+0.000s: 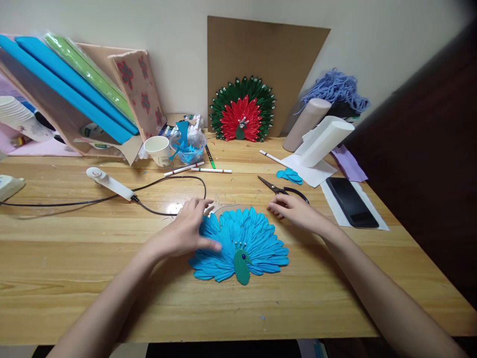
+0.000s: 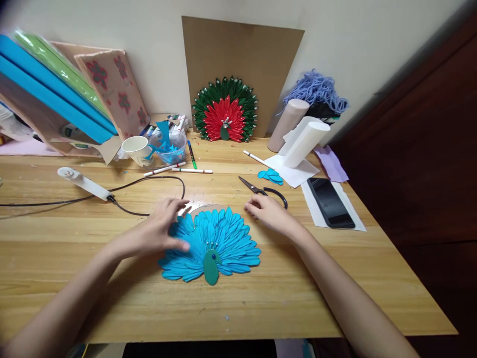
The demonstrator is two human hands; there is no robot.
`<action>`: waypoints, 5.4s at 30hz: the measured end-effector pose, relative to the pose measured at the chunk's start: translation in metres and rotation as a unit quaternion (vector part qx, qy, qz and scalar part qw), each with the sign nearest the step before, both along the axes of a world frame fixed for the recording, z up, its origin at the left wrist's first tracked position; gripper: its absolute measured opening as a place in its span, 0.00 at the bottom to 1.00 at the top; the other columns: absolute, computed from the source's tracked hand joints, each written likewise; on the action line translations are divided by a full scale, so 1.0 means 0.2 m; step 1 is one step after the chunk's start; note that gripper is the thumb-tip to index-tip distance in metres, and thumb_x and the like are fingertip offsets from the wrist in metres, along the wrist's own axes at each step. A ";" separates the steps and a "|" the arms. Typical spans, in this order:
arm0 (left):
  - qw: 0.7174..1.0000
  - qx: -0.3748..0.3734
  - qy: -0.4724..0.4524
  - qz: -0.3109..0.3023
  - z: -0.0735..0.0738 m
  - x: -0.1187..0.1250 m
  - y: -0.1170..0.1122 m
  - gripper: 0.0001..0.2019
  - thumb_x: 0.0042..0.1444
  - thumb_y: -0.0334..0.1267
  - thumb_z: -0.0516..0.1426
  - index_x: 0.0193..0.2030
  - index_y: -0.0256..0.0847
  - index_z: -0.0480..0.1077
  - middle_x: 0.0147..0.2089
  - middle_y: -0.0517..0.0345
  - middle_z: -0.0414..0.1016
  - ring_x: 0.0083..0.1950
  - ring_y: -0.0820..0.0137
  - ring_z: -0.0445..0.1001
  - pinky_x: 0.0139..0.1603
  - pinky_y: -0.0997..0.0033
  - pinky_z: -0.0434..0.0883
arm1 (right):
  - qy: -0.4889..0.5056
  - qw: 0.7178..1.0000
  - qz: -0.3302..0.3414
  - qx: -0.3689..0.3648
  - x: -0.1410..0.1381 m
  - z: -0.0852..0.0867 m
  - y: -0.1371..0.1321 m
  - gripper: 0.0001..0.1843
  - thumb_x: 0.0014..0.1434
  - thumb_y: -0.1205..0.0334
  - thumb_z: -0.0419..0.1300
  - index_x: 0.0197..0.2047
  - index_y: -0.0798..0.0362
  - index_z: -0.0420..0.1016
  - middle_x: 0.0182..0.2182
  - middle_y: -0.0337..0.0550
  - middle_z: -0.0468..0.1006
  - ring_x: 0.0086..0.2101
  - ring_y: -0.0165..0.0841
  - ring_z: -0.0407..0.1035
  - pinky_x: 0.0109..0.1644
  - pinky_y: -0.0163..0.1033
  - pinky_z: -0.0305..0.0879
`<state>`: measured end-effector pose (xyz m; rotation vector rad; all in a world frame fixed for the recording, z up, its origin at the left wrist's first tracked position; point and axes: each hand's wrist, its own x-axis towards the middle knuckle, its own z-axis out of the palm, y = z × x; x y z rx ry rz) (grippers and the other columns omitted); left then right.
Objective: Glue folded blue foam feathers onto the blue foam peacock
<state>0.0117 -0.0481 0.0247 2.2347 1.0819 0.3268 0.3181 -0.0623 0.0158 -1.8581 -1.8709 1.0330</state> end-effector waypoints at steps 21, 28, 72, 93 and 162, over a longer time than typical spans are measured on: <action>0.995 -0.081 -0.063 -0.019 -0.01 -0.03 0.00 0.56 0.35 0.46 0.68 0.67 0.46 0.38 0.68 0.41 0.44 0.68 0.49 0.46 0.65 0.47 0.51 | 0.365 0.918 -0.141 -0.059 -0.09 -0.02 -0.05 0.24 0.40 0.54 0.69 0.39 0.53 0.66 0.26 0.38 0.75 0.27 0.30 0.69 0.29 0.34 0.62; 0.899 -0.287 -0.283 0.173 -0.07 0.07 0.05 0.27 0.48 0.52 0.59 0.51 0.37 0.64 0.45 0.48 0.72 0.48 0.60 0.72 0.48 0.60 0.70 | 0.448 0.861 -0.241 0.009 -0.03 -0.03 -0.01 0.23 0.38 0.55 0.70 0.37 0.53 0.69 0.30 0.39 0.76 0.29 0.30 0.70 0.33 0.34 0.64; 0.794 -0.352 -0.437 0.234 -0.10 0.09 0.05 0.19 0.45 0.48 0.64 0.38 0.36 0.73 0.38 0.53 0.79 0.39 0.65 0.77 0.42 0.66 0.74 | 0.408 0.898 -0.156 -0.043 0.00 -0.04 -0.03 0.20 0.46 0.46 0.65 0.33 0.54 0.73 0.30 0.42 0.75 0.31 0.31 0.69 0.35 0.34 0.66; 0.760 -0.329 -0.483 0.283 -0.09 0.06 0.07 0.18 0.42 0.43 0.66 0.38 0.35 0.72 0.39 0.53 0.79 0.39 0.68 0.77 0.43 0.70 0.74 | 0.447 0.867 -0.218 0.008 0.01 -0.06 -0.02 0.20 0.41 0.49 0.70 0.33 0.55 0.76 0.29 0.43 0.76 0.29 0.29 0.70 0.35 0.33 0.69; 0.838 -0.375 -0.339 0.206 -0.06 0.11 0.02 0.19 0.39 0.46 0.66 0.36 0.37 0.73 0.39 0.51 0.79 0.36 0.64 0.77 0.35 0.68 0.75 | 0.254 0.946 -0.163 0.116 0.03 -0.07 -0.01 0.17 0.45 0.49 0.65 0.27 0.55 0.73 0.23 0.40 0.76 0.26 0.31 0.68 0.30 0.35 0.63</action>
